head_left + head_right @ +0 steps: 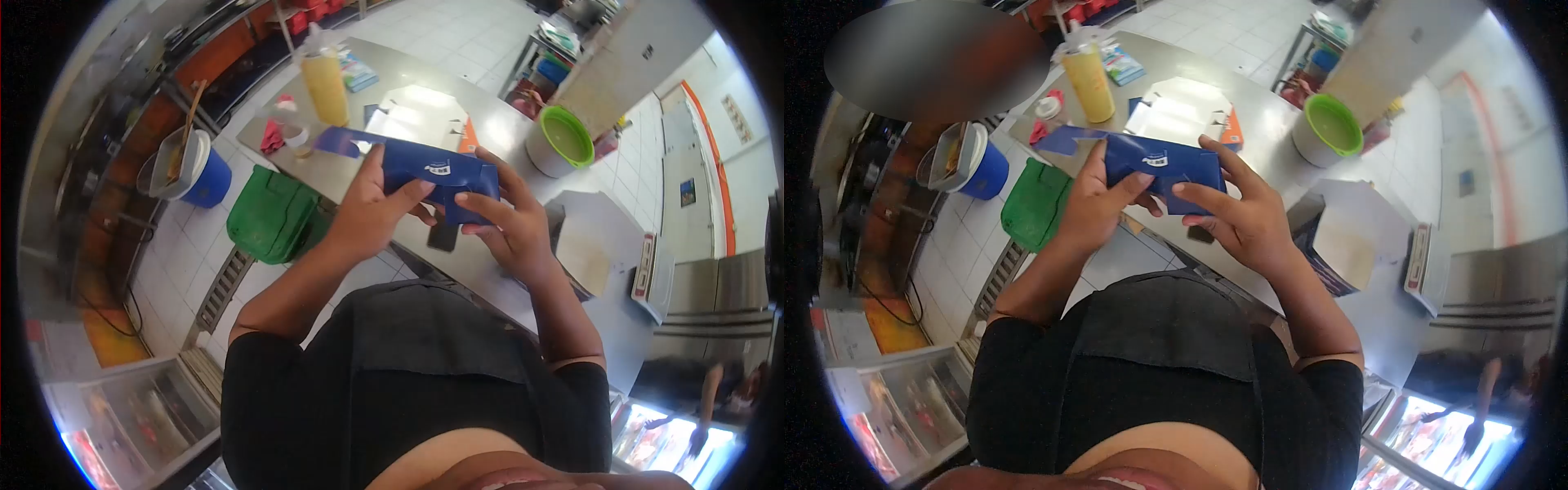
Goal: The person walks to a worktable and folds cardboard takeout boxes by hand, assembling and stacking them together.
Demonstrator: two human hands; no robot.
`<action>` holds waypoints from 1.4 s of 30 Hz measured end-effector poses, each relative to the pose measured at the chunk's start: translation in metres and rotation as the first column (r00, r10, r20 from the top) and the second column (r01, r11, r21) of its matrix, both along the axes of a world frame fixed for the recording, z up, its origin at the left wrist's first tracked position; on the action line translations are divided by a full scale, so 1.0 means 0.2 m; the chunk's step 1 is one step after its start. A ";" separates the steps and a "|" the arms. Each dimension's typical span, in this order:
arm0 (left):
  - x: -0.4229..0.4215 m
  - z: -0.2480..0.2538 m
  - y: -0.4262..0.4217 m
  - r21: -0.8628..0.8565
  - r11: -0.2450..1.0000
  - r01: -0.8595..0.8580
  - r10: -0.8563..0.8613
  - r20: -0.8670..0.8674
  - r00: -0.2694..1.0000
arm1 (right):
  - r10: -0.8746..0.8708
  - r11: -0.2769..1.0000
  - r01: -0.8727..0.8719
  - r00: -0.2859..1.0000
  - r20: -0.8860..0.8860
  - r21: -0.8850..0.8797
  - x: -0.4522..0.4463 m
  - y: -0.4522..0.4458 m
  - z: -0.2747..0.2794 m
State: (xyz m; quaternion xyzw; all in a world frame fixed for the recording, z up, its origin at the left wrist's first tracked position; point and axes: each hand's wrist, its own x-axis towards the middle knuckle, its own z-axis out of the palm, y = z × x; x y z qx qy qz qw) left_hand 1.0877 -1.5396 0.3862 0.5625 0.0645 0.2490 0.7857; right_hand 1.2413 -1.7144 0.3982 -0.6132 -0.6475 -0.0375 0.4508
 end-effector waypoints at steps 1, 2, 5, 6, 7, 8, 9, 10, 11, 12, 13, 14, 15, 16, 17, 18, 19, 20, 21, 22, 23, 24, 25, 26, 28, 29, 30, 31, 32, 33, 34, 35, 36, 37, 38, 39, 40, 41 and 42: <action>-0.05 -0.03 0.02 0.006 0.998 -0.055 0.055 0.016 0.998 | 0.016 1.000 -0.016 0.999 -0.042 0.018 -0.04 0.08 -0.02; -0.11 -0.09 0.04 0.061 0.995 -0.078 0.082 -0.059 0.995 | 0.044 0.999 -0.039 0.983 -0.177 0.034 -0.10 0.14 -0.07; -0.28 -0.26 0.14 0.287 0.953 -0.093 0.110 -0.043 0.993 | 0.088 0.991 -0.060 0.968 -0.236 0.120 -0.21 0.34 -0.20; -0.33 -0.28 0.18 0.110 0.993 -0.044 0.047 -0.028 0.999 | 0.023 0.992 0.010 0.964 -0.265 0.123 -0.27 0.39 -0.25; -0.37 -0.28 0.22 -0.067 0.998 0.014 -0.013 0.007 1.000 | -0.040 0.989 0.079 0.955 -0.295 0.123 -0.34 0.44 -0.30; -0.42 -0.30 0.27 -0.238 0.968 0.082 -0.070 0.060 0.996 | -0.088 0.984 0.137 0.930 -0.357 0.115 -0.41 0.50 -0.37; -0.46 -0.33 0.29 -0.282 0.957 0.075 -0.062 0.054 0.997 | -0.139 0.975 0.197 0.899 -0.416 0.100 -0.46 0.56 -0.46; -0.49 -0.39 0.31 -0.328 0.942 0.077 -0.065 0.049 0.997 | -0.156 0.976 0.198 0.925 -0.346 0.088 -0.51 0.62 -0.59; -0.53 -0.45 0.34 -0.374 0.923 0.089 -0.078 0.045 0.996 | -0.183 0.974 0.211 0.944 -0.274 0.079 -0.56 0.66 -0.68; -0.55 -0.53 0.37 -0.350 0.937 -0.012 0.006 -0.019 1.000 | -0.164 0.982 0.172 0.982 -0.098 0.075 -0.68 0.70 -0.68; -0.58 -0.63 0.41 -0.322 0.940 -0.109 0.087 -0.083 0.993 | -0.066 0.995 0.074 0.990 -0.122 0.064 -0.76 0.73 -0.67; -0.62 -0.63 0.45 -0.291 0.935 -0.203 0.166 -0.148 0.975 | 0.030 0.998 -0.023 0.988 -0.149 0.053 -0.82 0.76 -0.67; -0.66 -0.65 0.52 -0.147 0.971 -0.188 0.157 -0.198 0.968 | 0.125 0.992 -0.120 0.976 -0.180 0.041 -0.87 0.78 -0.67; -0.72 -0.66 0.61 -0.004 0.987 -0.163 0.157 -0.252 0.955 | 0.142 0.989 -0.150 0.912 -0.386 0.010 -0.86 0.80 -0.74; -0.77 -0.65 0.69 0.136 0.982 -0.130 0.167 -0.306 0.937 | 0.093 0.991 -0.123 0.903 -0.419 -0.046 -0.84 0.84 -0.74; -0.79 -0.68 0.78 0.274 0.961 0.044 0.066 -0.380 0.922 | 0.040 0.989 -0.098 0.892 -0.451 -0.107 -0.82 0.87 -0.72; -0.83 -0.71 0.83 0.300 0.944 0.138 -0.003 -0.408 0.913 | -0.019 0.982 -0.073 0.877 -0.479 -0.173 -0.81 0.90 -0.71; -0.89 -0.57 0.85 0.319 0.918 0.233 -0.076 -0.438 0.896 | -0.056 0.979 -0.025 0.920 -0.388 -0.202 -0.81 0.94 -0.69; -0.93 -0.49 0.86 0.332 0.883 0.331 -0.150 -0.468 0.871 | -0.095 0.973 0.027 0.952 -0.292 -0.228 -0.80 1.01 -0.67; -0.92 -0.52 0.87 0.413 0.825 0.385 -0.146 -0.503 0.852 | -0.131 0.957 0.055 0.959 -0.253 -0.285 -0.81 1.03 -0.65; -0.93 -0.51 0.87 0.408 0.802 0.436 -0.197 -0.509 0.838 | -0.163 0.936 0.084 0.964 -0.210 -0.341 -0.82 1.05 -0.63; -0.94 -0.47 0.88 0.405 0.776 0.484 -0.247 -0.511 0.823 | -0.195 0.899 0.083 0.955 -0.222 -0.429 -0.83 1.05 -0.59; -0.95 -0.46 0.89 0.406 0.745 0.530 -0.295 -0.511 0.807 | -0.227 0.855 0.082 0.947 -0.228 -0.511 -0.83 1.05 -0.57; -0.95 -0.47 0.90 0.475 0.715 0.512 -0.216 -0.546 0.809 | -0.226 0.890 0.103 0.945 -0.235 -0.444 -0.81 1.06 -0.64; -0.95 -0.51 0.92 0.606 0.633 0.481 -0.049 -0.589 0.807 | -0.276 0.876 0.104 0.910 -0.311 -0.471 -0.74 1.04 -0.69; -0.96 -0.50 0.92 0.687 0.635 0.354 0.116 -0.538 0.835 | -0.304 0.869 0.109 0.887 -0.348 -0.483 -0.72 1.04 -0.69; -0.96 -0.49 0.91 0.760 0.608 0.229 0.274 -0.472 0.838 | -0.336 0.890 0.156 0.859 -0.386 -0.429 -0.72 1.03 -0.68; -0.96 -0.48 0.91 0.824 0.555 0.110 0.414 -0.389 0.823 | -0.353 0.902 0.183 0.834 -0.424 -0.390 -0.72 1.03 -0.69; -0.96 -0.51 0.94 0.899 0.438 -0.011 0.446 -0.207 0.871 | -0.376 0.910 0.226 0.803 -0.463 -0.346 -0.71 1.02 -0.69; -0.96 -0.50 0.96 0.945 0.324 -0.050 0.483 -0.120 0.867 | -0.399 0.913 0.282 0.767 -0.502 -0.295 -0.69 1.02 -0.69; -0.96 -0.47 0.97 0.975 0.201 -0.095 0.504 -0.020 0.863 | -0.391 0.920 0.296 0.709 -0.587 -0.255 -0.69 1.03 -0.68; -0.96 -0.46 0.98 0.986 0.080 -0.144 0.511 0.083 0.855 | -0.386 0.921 0.319 0.669 -0.635 -0.224 -0.71 1.04 -0.65; -0.94 -0.47 0.99 0.981 0.138 -0.134 0.509 0.046 0.860 | -0.383 0.922 0.313 0.665 -0.641 -0.226 -0.70 1.04 -0.64; -0.93 -0.47 1.00 0.976 0.134 -0.173 0.500 0.084 0.862 | -0.374 0.926 0.301 0.663 -0.648 -0.227 -0.69 1.05 -0.63; -0.93 -0.48 1.02 0.969 0.130 -0.211 0.496 0.121 0.860 | -0.358 0.931 0.303 0.655 -0.665 -0.203 -0.70 1.06 -0.62; -0.91 -0.48 1.03 0.960 0.126 -0.250 0.494 0.158 0.855 | -0.402 0.915 0.331 0.679 -0.615 -0.232 -0.72 1.06 -0.61; -0.89 -0.48 1.02 0.938 0.166 -0.305 0.488 0.191 0.852 | -0.444 0.896 0.359 0.698 -0.562 -0.261 -0.74 1.07 -0.58; -0.88 -0.47 1.02 0.943 0.141 -0.302 0.453 0.210 0.866 | -0.488 0.873 0.391 0.709 -0.509 -0.292 -0.76 1.07 -0.55; -0.87 -0.47 1.03 0.947 0.119 -0.297 0.414 0.225 0.882 | -0.552 0.832 0.448 0.726 -0.411 -0.326 -0.78 1.08 -0.53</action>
